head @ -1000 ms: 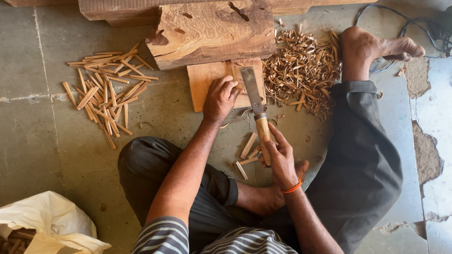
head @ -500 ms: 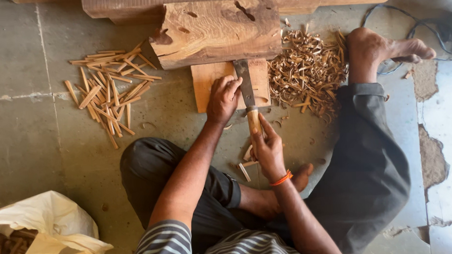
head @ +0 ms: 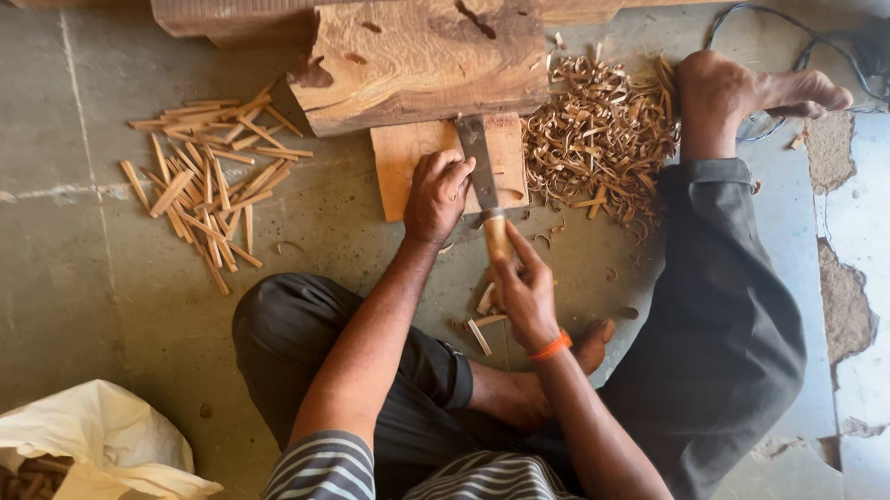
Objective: The person sits on the floor and uses a chisel to carve small wooden sticks. They hold the sticks against a wooden block and repeatedly strike the chisel to shape the wood, creating a pile of wood shavings.
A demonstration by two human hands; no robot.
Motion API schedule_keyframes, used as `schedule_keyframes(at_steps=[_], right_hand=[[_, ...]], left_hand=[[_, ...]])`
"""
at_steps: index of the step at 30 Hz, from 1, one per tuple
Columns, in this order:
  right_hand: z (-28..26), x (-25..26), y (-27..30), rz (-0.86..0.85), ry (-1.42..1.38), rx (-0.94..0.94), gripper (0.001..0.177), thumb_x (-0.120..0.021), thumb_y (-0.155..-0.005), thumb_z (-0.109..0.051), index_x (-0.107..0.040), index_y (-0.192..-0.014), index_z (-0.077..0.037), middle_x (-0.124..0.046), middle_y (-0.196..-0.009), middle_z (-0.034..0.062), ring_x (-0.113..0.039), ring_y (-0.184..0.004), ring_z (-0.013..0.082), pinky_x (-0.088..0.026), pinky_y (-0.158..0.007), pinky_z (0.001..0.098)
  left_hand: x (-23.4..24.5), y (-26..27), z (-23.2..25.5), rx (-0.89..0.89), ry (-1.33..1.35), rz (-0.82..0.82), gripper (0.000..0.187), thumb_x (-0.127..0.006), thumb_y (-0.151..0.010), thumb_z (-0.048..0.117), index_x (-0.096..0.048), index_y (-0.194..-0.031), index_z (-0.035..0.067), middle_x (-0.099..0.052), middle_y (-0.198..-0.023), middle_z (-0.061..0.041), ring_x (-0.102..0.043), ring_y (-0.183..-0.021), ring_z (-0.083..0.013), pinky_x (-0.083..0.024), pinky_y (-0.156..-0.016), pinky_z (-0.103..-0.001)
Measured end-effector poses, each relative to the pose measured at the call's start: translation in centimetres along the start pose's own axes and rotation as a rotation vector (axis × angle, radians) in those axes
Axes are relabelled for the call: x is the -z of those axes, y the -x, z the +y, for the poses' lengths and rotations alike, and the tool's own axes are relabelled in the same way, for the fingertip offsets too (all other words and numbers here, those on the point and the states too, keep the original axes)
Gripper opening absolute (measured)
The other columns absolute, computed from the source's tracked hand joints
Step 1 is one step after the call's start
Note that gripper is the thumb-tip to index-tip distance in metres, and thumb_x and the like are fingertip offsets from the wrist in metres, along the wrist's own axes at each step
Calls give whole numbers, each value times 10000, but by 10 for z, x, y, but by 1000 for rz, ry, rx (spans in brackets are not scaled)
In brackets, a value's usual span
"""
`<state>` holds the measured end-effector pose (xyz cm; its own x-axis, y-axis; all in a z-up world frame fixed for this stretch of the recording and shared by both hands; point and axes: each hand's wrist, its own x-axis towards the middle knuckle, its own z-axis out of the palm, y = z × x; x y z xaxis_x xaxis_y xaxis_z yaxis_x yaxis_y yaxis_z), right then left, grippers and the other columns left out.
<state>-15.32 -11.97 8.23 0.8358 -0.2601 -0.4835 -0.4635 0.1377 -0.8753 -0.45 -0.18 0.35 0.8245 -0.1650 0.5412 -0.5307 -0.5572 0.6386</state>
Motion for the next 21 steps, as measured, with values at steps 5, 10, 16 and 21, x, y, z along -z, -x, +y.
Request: schedule_keyframes(at_steps=[5, 10, 16, 21], right_hand=[[7, -24, 0, 2, -249, -45, 587, -562, -1006, -180, -421, -1574, -137, -607, -785, 38, -538, -550, 96, -443, -447, 251], [11, 10, 31, 11, -299, 66, 571, -511, -1035, -234, -387, -1585, -148, -623, -861, 60, -569, -626, 102, -465, -496, 236], [27, 66, 72, 18, -78, 7, 592, -513, -1027, -249, -373, -1595, -161, -618, -820, 71, -558, -572, 113, -459, -453, 238], [45, 74, 62, -22, -174, -50, 586, -515, -1023, -260, -392, -1586, -155, -626, -823, 58, -558, -551, 113, -453, -438, 233]], left_hand=[[3, -3, -6, -33, 0, 52, 305, -751, -852, -48, -709, -1136, 54, -676, -1115, -82, -648, -1064, -268, -558, -950, -372], [0, -3, -10, 50, 161, 188, 183, -795, -919, 63, -672, -1054, 73, -696, -1070, -86, -686, -979, -226, -594, -836, -351], [20, -28, -17, 343, 206, 0, 75, -742, -981, 144, -736, -1036, 93, -763, -925, -53, -683, -711, -128, -567, -583, -285], [13, -62, -26, 92, 175, -36, 230, -776, -954, 188, -724, -1126, 45, -754, -1029, -116, -726, -873, -148, -600, -728, -319]])
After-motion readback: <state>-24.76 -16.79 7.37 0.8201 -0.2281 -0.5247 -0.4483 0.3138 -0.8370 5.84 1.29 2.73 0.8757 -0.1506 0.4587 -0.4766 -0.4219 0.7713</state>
